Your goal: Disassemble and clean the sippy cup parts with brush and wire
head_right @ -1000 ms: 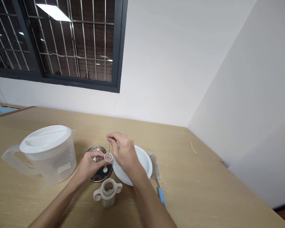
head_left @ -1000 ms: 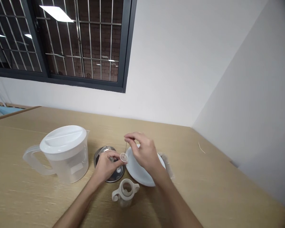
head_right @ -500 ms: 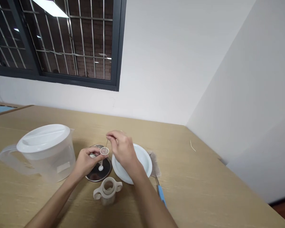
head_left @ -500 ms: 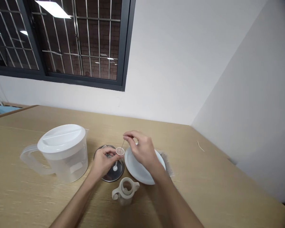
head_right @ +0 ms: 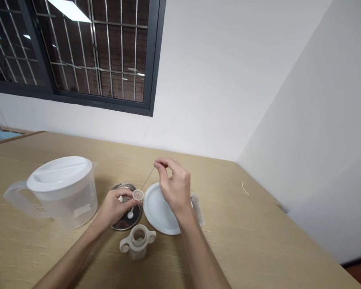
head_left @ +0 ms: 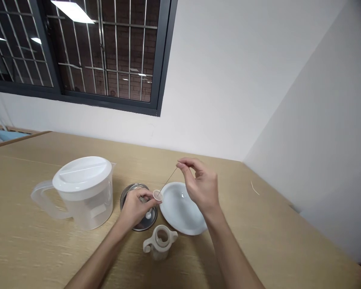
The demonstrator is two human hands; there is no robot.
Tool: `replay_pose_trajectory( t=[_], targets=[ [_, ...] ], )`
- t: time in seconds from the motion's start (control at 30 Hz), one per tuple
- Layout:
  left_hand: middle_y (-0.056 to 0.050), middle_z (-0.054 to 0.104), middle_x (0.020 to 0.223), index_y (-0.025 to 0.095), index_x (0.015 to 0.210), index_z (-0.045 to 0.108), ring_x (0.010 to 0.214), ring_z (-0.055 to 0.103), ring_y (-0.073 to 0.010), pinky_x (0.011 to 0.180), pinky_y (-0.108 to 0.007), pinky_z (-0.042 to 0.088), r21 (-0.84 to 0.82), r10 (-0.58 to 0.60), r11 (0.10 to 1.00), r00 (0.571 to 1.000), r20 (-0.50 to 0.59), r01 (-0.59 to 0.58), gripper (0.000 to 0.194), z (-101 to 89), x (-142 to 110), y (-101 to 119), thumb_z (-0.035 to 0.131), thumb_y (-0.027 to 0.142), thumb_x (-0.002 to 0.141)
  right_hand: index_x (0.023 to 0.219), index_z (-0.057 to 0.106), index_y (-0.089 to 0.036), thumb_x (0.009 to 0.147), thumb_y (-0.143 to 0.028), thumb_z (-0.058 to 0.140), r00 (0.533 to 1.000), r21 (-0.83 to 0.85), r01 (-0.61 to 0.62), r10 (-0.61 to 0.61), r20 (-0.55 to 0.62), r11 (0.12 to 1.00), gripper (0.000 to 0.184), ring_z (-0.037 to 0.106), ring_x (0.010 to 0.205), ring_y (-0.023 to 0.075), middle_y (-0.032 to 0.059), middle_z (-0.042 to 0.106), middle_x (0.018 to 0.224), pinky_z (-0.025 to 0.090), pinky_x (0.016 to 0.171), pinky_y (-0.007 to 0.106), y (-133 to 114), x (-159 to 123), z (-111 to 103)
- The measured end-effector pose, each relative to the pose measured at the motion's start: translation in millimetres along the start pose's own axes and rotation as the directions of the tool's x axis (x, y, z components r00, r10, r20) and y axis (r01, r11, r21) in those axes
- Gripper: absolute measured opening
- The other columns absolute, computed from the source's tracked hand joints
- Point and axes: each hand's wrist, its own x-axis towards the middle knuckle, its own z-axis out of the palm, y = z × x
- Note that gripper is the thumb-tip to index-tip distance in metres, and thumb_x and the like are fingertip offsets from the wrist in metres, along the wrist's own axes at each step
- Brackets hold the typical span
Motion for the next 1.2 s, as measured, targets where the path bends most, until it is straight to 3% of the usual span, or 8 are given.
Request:
replay_pose_trajectory(
  t=[0.13,0.27,0.5,0.77,1.0,1.2],
  targets=[
    [-0.003,0.078,0.079,0.023,0.074,0.08,0.077,0.069,-0.0203,0.074,-0.028,0.047,0.008,0.007,1.0,1.0,0.008,-0.007,0.007,0.3,2,-8,0.075,0.028,0.073,0.09,0.073,-0.021,0.087,-0.027,0.067,0.993,0.055,-0.05,0.056,-0.103,0.997,0.009,0.07,0.085,0.0201,0.0039,0.075,0.089,0.055,0.08,0.034,-3,5,-12],
    [-0.003,0.078,0.079,0.022,0.074,0.079,0.077,0.068,-0.0201,0.072,-0.028,0.047,0.001,-0.016,1.0,1.0,-0.007,0.016,0.006,-1.0,2,-8,0.075,0.027,0.073,0.09,0.073,-0.021,0.085,-0.028,0.07,0.99,0.082,-0.069,0.079,-0.118,0.994,0.009,0.07,0.082,0.0199,0.0035,0.075,0.087,0.055,0.078,0.034,-4,7,-19],
    [-0.003,0.078,0.079,0.023,0.074,0.079,0.076,0.068,-0.0197,0.072,-0.028,0.046,0.036,0.021,0.999,1.0,-0.004,-0.021,0.008,-1.0,1,-4,0.076,0.029,0.073,0.089,0.073,-0.022,0.087,-0.028,0.068,0.994,0.077,-0.094,0.098,-0.049,0.993,0.009,0.07,0.084,0.0183,0.0022,0.075,0.089,0.054,0.079,0.032,-3,5,-14],
    [-0.003,0.077,0.08,0.022,0.077,0.079,0.076,0.064,-0.0194,0.072,-0.028,0.045,0.07,-0.047,0.996,0.997,-0.055,0.051,0.015,1.2,3,-15,0.076,0.036,0.072,0.088,0.073,-0.022,0.086,-0.029,0.068,0.989,0.044,-0.148,0.147,0.03,0.988,0.01,0.07,0.084,0.0191,0.0026,0.076,0.089,0.054,0.079,0.032,3,9,-18],
    [-0.003,0.071,0.068,0.016,0.075,0.076,0.059,0.055,-0.015,0.057,-0.025,0.04,-0.087,-0.136,0.988,0.987,-0.091,0.128,0.031,-2.6,6,-13,0.077,0.046,0.068,0.088,0.074,-0.021,0.086,-0.03,0.068,0.986,0.072,-0.138,0.131,0.099,0.988,0.011,0.07,0.082,0.0196,0.0034,0.076,0.087,0.054,0.078,0.033,4,10,-26],
    [-0.004,0.074,0.073,0.017,0.079,0.078,0.065,0.059,-0.017,0.06,-0.025,0.041,-0.04,-0.104,0.994,0.992,-0.073,0.101,0.028,-1.8,6,-13,0.077,0.043,0.069,0.088,0.074,-0.022,0.087,-0.029,0.068,0.987,0.089,-0.124,0.114,0.117,0.988,0.01,0.07,0.083,0.0195,0.0031,0.076,0.088,0.054,0.078,0.032,5,10,-26]
  ],
)
